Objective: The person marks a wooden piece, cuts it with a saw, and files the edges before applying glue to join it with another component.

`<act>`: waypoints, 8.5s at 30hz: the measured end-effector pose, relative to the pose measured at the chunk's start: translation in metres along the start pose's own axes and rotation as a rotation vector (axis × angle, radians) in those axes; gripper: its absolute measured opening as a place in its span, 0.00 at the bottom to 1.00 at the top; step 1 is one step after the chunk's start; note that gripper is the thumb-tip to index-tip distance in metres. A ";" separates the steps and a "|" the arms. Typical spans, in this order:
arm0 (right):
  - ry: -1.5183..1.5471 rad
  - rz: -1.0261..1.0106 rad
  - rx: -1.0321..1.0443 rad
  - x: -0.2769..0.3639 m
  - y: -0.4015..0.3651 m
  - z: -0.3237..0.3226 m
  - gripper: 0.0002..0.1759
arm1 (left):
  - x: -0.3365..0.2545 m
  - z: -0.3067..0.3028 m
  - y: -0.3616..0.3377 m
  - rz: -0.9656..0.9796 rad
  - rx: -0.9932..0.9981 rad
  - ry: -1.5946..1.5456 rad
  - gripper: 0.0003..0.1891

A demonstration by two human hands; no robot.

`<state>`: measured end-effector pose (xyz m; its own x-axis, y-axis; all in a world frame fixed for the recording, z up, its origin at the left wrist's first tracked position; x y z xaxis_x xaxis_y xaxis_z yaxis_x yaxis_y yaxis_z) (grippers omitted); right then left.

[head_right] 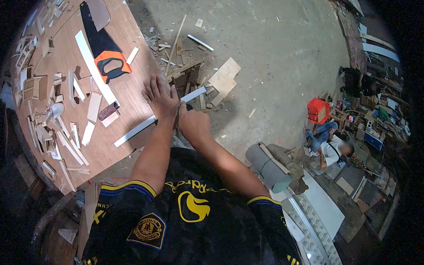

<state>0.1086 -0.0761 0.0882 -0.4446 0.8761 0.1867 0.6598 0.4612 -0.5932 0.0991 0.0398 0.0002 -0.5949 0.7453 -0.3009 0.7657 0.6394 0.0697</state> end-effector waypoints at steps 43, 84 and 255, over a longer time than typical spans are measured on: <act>-0.106 -0.001 0.110 0.003 -0.016 -0.014 0.32 | 0.003 -0.002 0.003 0.071 -0.077 0.010 0.35; -0.116 -0.014 0.170 0.017 -0.004 -0.017 0.28 | 0.001 0.008 0.005 0.041 -0.051 0.093 0.33; 0.300 -0.480 -0.454 0.123 -0.186 -0.166 0.30 | 0.056 -0.338 -0.008 0.172 0.106 -0.250 0.20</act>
<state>0.0319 -0.0311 0.3512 -0.6064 0.5330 0.5901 0.6487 0.7608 -0.0205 -0.0232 0.1407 0.3045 -0.3862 0.7628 -0.5186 0.8788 0.4751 0.0442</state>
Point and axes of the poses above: each hand's wrist, its own y-axis towards the middle knuckle, its own z-axis out of the palm, x = y × z, the point moved 7 cm from there along y, towards the middle knuckle, and after that the axes turned 3 degrees about y, right-handed, at the moved point
